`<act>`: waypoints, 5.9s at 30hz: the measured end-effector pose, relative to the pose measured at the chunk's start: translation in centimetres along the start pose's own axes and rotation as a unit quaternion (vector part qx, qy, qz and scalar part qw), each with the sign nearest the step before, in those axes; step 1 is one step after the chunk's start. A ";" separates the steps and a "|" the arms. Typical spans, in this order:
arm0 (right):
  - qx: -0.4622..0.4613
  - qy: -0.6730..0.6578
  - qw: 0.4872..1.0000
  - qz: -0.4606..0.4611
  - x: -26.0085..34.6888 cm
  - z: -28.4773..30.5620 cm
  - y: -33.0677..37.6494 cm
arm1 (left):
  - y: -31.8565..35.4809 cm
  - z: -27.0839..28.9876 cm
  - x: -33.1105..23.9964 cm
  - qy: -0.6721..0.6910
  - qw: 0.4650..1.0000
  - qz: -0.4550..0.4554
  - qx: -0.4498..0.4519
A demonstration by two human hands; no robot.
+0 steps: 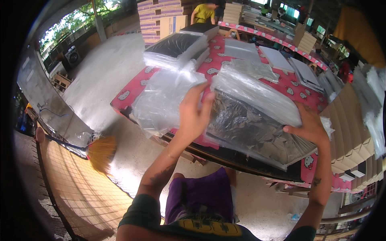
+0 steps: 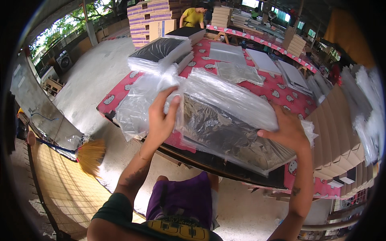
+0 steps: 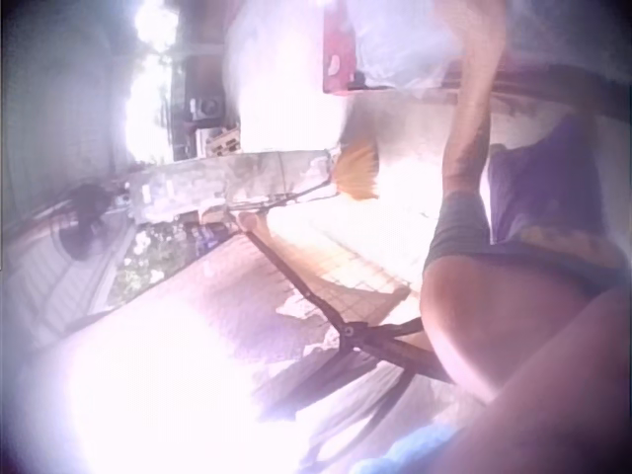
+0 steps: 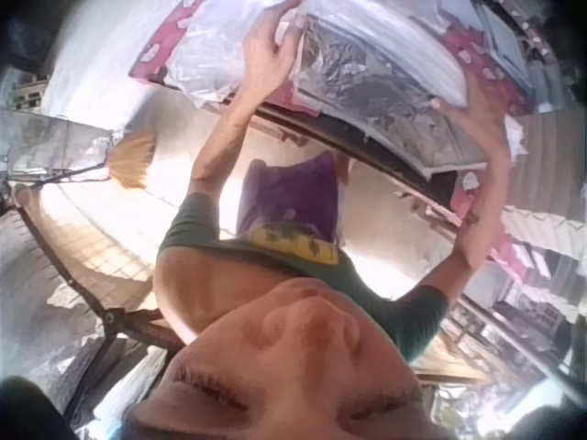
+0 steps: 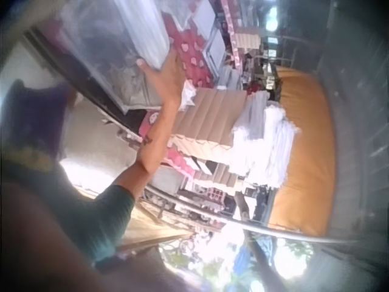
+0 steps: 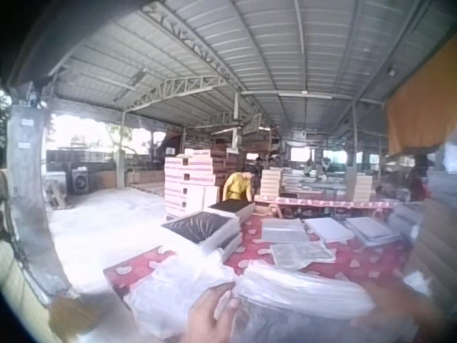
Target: The person places black rectangular folders into individual clear plastic bags by hand and stacks them on a workspace table.
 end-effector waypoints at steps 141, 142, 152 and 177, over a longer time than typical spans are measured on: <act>-0.509 -0.632 0.473 -0.345 -37.8 -8.4 35.8 | 12.8 -23.4 -9.2 0.172 0.771 -0.152 0.593; -0.579 -0.603 0.390 -0.386 -39.6 -7.8 36.0 | 13.9 -25.0 -10.1 0.168 0.783 -0.174 0.573; -0.556 -0.585 0.321 -0.495 -55.7 -1.4 37.9 | 22.5 -33.0 -15.9 -0.032 0.780 -0.258 0.569; -0.621 -0.644 0.292 -0.339 -54.5 -1.2 47.6 | 22.1 -34.5 -17.2 -0.068 0.737 -0.241 0.628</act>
Point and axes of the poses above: each hand's wrist, its own y-axis away from the middle knuckle, its own z-axis out of the back of the hand, x = y × z, the point moved 3 cm from there along -y, towards the middle knuckle, and after that the axes turned 3 degrees about -z, right-handed, at the moved point
